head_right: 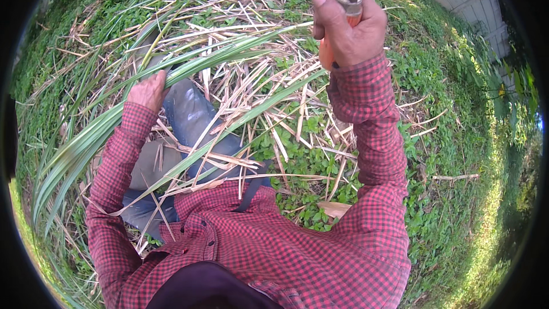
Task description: The person sits on the ground and uses a machete to cut long grass stalks into smaller pieces. They gather the stalks with their left hand and repeatedly strike them with the machete in their right hand, creating a pile of cut grass.
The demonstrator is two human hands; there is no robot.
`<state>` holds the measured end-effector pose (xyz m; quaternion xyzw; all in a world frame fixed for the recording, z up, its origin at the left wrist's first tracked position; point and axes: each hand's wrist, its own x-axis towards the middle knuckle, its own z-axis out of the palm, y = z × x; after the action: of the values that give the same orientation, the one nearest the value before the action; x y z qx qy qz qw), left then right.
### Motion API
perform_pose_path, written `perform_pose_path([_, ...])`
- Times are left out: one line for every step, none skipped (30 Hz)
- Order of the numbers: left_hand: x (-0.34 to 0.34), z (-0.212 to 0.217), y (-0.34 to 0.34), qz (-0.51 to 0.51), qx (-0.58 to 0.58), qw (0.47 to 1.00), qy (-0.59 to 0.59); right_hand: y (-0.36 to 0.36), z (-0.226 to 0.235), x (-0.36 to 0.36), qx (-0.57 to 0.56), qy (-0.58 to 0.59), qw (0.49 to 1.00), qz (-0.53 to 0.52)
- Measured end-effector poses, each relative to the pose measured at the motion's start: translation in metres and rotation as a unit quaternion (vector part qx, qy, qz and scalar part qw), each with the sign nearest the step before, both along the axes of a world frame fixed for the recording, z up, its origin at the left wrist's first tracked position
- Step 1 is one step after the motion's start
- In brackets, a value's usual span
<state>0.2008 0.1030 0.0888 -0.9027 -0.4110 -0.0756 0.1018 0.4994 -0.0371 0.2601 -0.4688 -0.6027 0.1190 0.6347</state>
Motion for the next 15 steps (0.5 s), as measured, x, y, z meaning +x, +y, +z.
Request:
perform_pose_path([-0.002, 0.003, 0.001, 0.009, 0.011, 1.000, 0.019, -0.004, 0.027, -0.001, 0.020, -0.033, 0.999, 0.007])
perform_pose_path([-0.002, 0.007, 0.004, 0.007, 0.022, 1.000, 0.018, -0.006, 0.039, 0.002, 0.041, -0.058, 0.997, 0.008])
perform_pose_path([-0.002, 0.012, 0.006, -0.006, 0.034, 0.999, 0.013, -0.007, 0.045, 0.005, 0.061, -0.083, 0.995, 0.011])
perform_pose_path([-0.001, 0.017, 0.009, -0.018, 0.047, 0.999, 0.009, -0.007, 0.026, 0.000, 0.052, -0.046, 0.998, -0.012])
perform_pose_path([0.003, 0.020, 0.014, -0.039, 0.060, 0.997, -0.002, -0.004, -0.021, 0.023, -0.003, -0.030, 0.999, -0.041])
perform_pose_path([0.006, 0.021, 0.023, -0.043, 0.067, 0.997, -0.001, -0.015, -0.084, 0.073, -0.128, -0.164, 0.972, -0.109])
perform_pose_path([-0.001, 0.033, 0.035, -0.018, 0.040, 0.999, 0.025, -0.031, -0.105, 0.095, -0.526, -0.231, 0.792, -0.206])
perform_pose_path([-0.009, 0.028, 0.033, -0.030, 0.012, 0.993, 0.112, -0.049, -0.131, 0.101, -0.662, -0.241, 0.694, -0.148])
perform_pose_path([-0.015, 0.024, 0.037, -0.027, -0.008, 0.981, 0.195, -0.065, -0.155, 0.080, -0.656, -0.212, 0.712, -0.131])
perform_pose_path([-0.036, 0.011, 0.052, 0.028, -0.032, 0.974, 0.220, -0.034, -0.145, 0.091, -0.587, -0.238, 0.759, -0.152])
perform_pose_path([-0.057, 0.009, 0.055, 0.043, -0.026, 0.985, 0.163, -0.034, -0.158, 0.079, -0.542, -0.226, 0.791, -0.172])
perform_pose_path([-0.076, 0.009, 0.049, 0.051, -0.039, 0.988, 0.144, -0.058, -0.180, 0.050, -0.522, -0.203, 0.808, -0.184])
perform_pose_path([-0.089, 0.012, 0.041, 0.073, -0.046, 0.990, 0.114, -0.075, -0.190, 0.027, -0.491, -0.191, 0.827, -0.196])
perform_pose_path([-0.081, 0.013, 0.035, 0.063, -0.023, 0.993, 0.102, -0.072, -0.178, 0.024, -0.490, -0.212, 0.821, -0.200])
perform_pose_path([-0.073, 0.017, 0.031, 0.041, -0.001, 0.995, 0.088, -0.069, -0.175, 0.028, -0.538, -0.210, 0.798, -0.173])
